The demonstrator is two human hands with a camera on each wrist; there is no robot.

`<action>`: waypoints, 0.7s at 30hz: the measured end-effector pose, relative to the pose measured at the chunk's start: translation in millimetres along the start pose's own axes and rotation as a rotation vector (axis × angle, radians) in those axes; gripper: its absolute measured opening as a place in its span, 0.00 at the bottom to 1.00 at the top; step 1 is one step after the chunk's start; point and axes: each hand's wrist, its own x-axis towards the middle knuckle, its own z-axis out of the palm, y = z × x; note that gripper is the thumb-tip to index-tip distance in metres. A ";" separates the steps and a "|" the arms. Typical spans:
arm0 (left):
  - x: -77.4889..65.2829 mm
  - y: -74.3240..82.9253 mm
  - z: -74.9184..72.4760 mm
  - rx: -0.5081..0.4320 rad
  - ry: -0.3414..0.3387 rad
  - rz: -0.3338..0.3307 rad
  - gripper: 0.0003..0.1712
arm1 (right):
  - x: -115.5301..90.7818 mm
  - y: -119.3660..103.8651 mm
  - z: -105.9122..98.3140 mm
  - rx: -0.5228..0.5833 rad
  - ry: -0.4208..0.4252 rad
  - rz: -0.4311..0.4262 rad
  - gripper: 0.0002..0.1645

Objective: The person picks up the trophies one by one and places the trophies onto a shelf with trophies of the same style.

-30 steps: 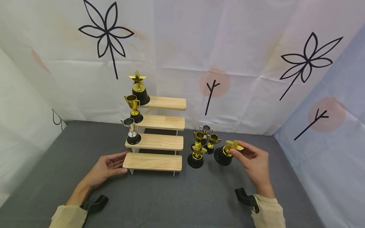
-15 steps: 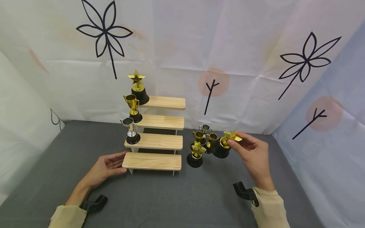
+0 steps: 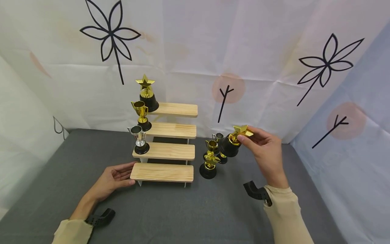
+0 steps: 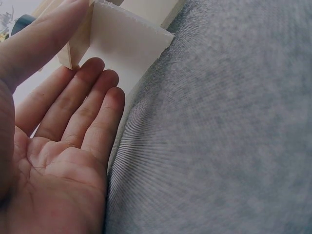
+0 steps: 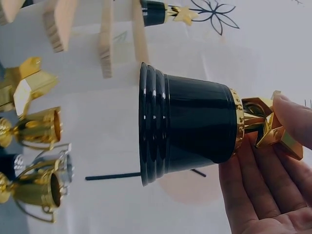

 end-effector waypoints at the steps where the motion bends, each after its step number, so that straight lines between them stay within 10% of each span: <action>1: 0.0 0.0 0.0 0.000 0.000 0.000 0.45 | 1.8 -1.1 1.7 0.012 0.000 -0.003 0.19; 21: 0.5 -2.7 -0.8 -0.015 0.000 0.001 0.44 | 37.3 -12.6 40.4 0.048 -0.074 -0.049 0.19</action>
